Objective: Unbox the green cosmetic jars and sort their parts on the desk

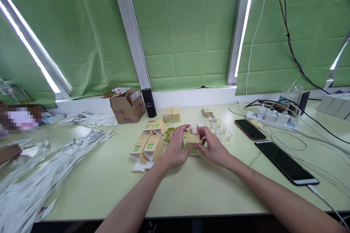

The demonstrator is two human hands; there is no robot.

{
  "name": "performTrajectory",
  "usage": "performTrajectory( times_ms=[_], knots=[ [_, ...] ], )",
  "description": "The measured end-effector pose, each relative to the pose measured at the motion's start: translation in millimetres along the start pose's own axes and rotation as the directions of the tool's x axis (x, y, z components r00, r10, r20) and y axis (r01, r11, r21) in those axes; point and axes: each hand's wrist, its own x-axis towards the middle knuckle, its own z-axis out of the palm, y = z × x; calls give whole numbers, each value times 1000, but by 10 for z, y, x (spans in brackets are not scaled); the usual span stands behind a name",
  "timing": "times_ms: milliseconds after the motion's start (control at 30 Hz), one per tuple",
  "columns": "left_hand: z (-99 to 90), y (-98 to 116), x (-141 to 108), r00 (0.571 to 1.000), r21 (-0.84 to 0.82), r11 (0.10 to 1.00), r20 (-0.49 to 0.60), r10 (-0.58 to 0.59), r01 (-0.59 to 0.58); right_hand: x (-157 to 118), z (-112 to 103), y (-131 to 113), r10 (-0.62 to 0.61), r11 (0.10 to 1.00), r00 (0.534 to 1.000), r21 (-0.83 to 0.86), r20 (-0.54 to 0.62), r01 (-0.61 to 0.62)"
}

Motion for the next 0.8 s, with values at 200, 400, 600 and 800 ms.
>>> performTrajectory(
  times_ms=[200, 400, 600, 800],
  knots=[
    [33, -36, -28, 997, 40, 999, 73, 2, -5, -61, -71, 50, -65, 987, 990, -136, 121, 82],
    [9, -23, -17, 999, 34, 999, 45, 14, -15, -40, -165, 100, -190, 955, 972, -203, 139, 215],
    [13, -54, -12, 998, 57, 997, 35, -47, 45, 21, -188, 200, -184, 951, 979, -268, -92, 153],
    [41, -83, -14, 992, 34, 997, 95, -77, 74, 17, -144, 231, -169, 953, 967, -281, -191, 111]
  ],
)
